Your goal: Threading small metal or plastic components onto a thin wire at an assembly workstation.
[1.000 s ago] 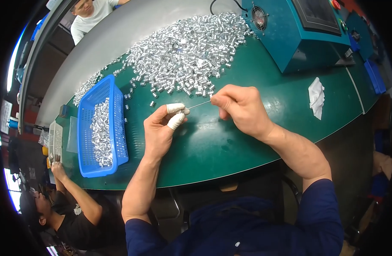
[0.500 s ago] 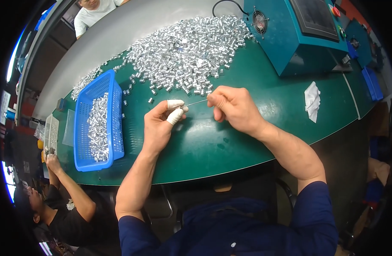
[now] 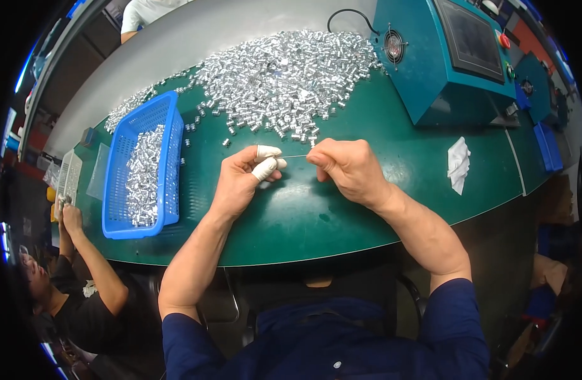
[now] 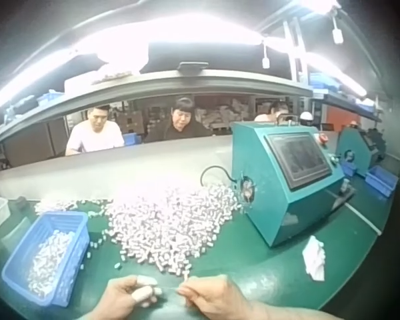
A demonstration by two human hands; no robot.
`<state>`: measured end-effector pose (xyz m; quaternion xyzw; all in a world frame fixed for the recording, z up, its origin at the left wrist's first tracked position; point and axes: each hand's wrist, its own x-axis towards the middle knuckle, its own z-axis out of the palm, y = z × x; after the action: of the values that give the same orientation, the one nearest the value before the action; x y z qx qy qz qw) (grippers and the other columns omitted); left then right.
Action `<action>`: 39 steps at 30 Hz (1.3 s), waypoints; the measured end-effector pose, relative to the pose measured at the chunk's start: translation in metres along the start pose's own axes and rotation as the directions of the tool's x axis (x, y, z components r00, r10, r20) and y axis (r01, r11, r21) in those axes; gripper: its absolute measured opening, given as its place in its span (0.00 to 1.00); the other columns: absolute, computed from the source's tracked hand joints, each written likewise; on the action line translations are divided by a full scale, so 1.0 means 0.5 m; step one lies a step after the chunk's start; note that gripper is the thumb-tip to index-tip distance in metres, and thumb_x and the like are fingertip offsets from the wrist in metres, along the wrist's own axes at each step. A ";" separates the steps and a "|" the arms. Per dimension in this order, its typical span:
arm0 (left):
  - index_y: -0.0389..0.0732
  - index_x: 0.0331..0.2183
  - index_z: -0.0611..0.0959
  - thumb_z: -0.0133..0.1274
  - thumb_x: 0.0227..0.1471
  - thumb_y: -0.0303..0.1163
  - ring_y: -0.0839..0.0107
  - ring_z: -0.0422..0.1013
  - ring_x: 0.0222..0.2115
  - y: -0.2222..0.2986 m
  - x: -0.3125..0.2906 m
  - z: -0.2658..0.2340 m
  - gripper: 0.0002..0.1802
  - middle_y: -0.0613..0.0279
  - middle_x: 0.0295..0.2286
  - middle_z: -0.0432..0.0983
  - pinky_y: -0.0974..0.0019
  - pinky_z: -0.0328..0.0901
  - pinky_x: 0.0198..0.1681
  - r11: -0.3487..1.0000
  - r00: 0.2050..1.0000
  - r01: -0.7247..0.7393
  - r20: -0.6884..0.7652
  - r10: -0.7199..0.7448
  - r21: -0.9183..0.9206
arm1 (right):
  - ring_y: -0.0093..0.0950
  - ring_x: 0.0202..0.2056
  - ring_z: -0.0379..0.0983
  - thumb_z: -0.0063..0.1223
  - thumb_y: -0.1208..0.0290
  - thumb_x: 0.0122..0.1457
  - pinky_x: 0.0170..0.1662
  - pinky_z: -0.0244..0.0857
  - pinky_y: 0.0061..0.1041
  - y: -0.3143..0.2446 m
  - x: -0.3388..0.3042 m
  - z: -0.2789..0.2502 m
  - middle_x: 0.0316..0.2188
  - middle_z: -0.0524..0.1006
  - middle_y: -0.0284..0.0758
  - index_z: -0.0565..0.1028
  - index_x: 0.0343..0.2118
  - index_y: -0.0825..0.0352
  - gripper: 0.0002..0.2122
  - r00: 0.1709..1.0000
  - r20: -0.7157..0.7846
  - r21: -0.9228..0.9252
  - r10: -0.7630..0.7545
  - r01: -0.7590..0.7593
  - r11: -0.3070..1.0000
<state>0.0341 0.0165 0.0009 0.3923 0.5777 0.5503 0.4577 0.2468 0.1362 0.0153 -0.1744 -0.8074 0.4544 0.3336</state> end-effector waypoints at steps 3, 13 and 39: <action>0.35 0.44 0.82 0.57 0.59 0.25 0.77 0.77 0.34 0.002 -0.004 0.009 0.11 0.60 0.36 0.83 0.72 0.72 0.36 0.999 1.000 -0.025 -0.004 0.025 0.040 | 0.19 0.18 0.72 0.51 0.63 0.69 0.23 0.63 0.19 0.001 0.004 -0.002 0.17 0.77 0.30 0.78 0.30 0.68 0.14 0.999 -0.020 0.023 -0.051 0.051 0.998; 0.34 0.44 0.83 0.59 0.58 0.24 0.78 0.76 0.34 -0.013 -0.005 0.015 0.11 0.63 0.35 0.83 0.73 0.70 0.37 0.965 0.984 -0.173 -0.013 0.179 0.195 | 0.17 0.16 0.71 0.47 0.59 0.71 0.20 0.61 0.14 0.008 0.007 0.004 0.16 0.76 0.30 0.77 0.30 0.68 0.17 0.855 0.171 0.361 0.489 -0.516 0.776; 0.37 0.46 0.82 0.56 0.61 0.29 0.77 0.76 0.31 -0.012 0.012 -0.014 0.12 0.61 0.35 0.83 0.73 0.69 0.35 0.987 0.988 -0.150 -0.035 0.152 0.050 | 0.29 0.26 0.77 0.67 0.78 0.52 0.28 0.69 0.26 0.021 0.022 -0.023 0.26 0.80 0.37 0.81 0.37 0.70 0.10 0.937 -0.005 -0.258 -0.350 0.337 0.906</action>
<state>0.0259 0.0198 -0.0058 0.4348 0.5680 0.5771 0.3941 0.2469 0.1553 0.0148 -0.0824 -0.8678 0.2773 0.4040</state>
